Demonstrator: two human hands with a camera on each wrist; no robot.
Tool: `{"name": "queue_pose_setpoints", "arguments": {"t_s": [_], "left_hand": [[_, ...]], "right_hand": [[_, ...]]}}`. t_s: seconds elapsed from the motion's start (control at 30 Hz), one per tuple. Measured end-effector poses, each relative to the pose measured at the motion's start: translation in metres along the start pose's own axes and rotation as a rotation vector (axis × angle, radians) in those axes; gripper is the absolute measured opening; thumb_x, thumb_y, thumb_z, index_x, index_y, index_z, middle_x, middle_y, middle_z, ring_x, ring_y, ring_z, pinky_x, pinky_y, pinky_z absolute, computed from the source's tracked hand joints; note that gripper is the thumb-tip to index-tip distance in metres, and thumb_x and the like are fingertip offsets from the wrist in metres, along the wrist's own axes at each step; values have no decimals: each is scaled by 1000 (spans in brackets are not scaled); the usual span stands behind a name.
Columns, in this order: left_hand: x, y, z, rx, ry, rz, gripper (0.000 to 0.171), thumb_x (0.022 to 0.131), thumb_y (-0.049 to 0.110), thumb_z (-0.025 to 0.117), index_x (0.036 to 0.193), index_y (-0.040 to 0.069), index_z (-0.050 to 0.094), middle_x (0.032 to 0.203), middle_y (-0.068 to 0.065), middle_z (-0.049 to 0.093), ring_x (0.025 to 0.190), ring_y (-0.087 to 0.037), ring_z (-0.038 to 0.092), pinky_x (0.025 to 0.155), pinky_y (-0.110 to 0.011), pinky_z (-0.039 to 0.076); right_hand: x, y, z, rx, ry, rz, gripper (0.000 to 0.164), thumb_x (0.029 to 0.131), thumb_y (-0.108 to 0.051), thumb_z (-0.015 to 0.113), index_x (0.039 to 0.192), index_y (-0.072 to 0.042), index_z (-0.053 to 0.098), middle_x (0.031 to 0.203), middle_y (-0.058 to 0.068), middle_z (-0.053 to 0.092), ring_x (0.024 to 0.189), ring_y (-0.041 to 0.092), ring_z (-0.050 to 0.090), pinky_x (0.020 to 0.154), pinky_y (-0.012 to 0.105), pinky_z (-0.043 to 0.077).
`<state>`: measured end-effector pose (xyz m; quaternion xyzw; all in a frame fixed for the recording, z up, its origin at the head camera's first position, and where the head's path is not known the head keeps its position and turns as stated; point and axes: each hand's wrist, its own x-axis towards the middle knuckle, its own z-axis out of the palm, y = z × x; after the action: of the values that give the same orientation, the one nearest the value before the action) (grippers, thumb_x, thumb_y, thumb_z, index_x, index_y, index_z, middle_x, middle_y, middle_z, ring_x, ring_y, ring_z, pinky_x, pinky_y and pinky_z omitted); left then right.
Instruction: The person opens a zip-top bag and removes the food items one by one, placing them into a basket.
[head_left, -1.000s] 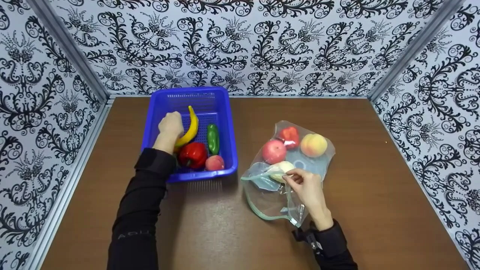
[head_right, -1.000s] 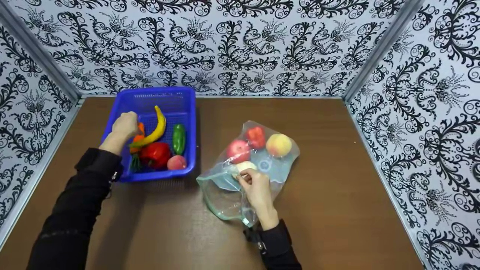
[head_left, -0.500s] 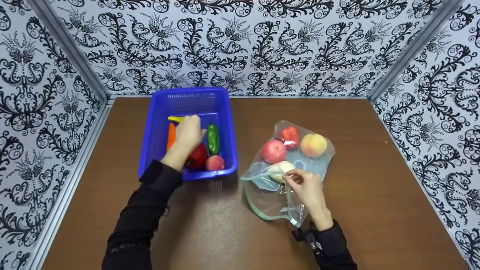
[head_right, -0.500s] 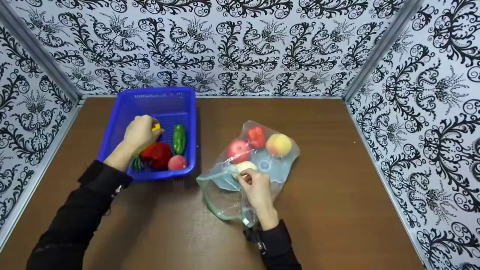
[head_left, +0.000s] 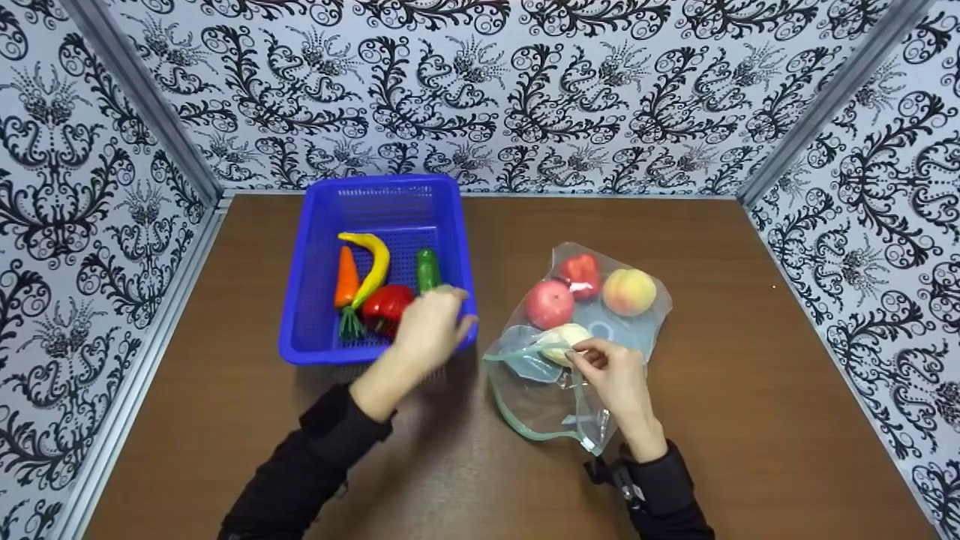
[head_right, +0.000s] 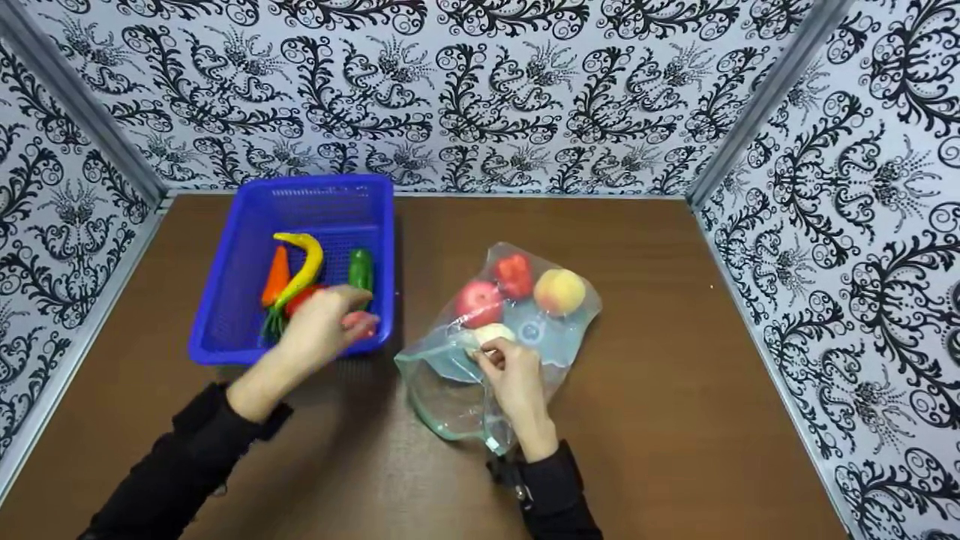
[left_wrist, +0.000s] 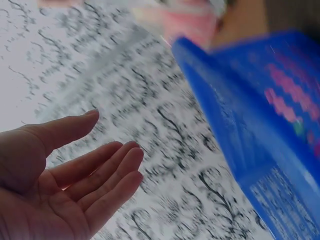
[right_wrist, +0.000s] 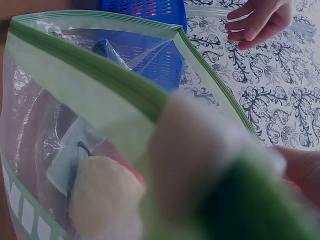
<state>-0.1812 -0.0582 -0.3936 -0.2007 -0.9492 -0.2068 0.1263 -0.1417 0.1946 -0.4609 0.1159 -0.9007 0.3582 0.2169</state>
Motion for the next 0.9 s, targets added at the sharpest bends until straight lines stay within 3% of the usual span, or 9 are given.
{"name": "queue_pose_setpoints", "arguments": {"t_s": [0.27,0.57,0.9], "left_hand": [[-25,30,18,-68,57,195,19,72,15,68,87,4,63,80,-8,62,73,-21,61,57,-33,49],[-46,58,56,-79,-53,194,23,75,22,68,92,8,63,87,-4,62,75,-18,61,59,-31,49],[-44,67,98,-65,-149,166,24,73,23,70,92,10,62,88,-3,62,78,-17,60,63,-28,49]], "right_hand": [[1,2,1,10,-4,-8,8,70,-7,72,74,-2,67,58,3,62,48,11,57,47,13,43],[2,0,2,-3,25,-44,8,68,-6,74,73,-3,67,56,3,62,46,8,56,45,20,46],[1,-3,0,9,18,-40,9,69,-6,73,74,-2,68,57,3,62,48,9,56,46,20,46]]}}
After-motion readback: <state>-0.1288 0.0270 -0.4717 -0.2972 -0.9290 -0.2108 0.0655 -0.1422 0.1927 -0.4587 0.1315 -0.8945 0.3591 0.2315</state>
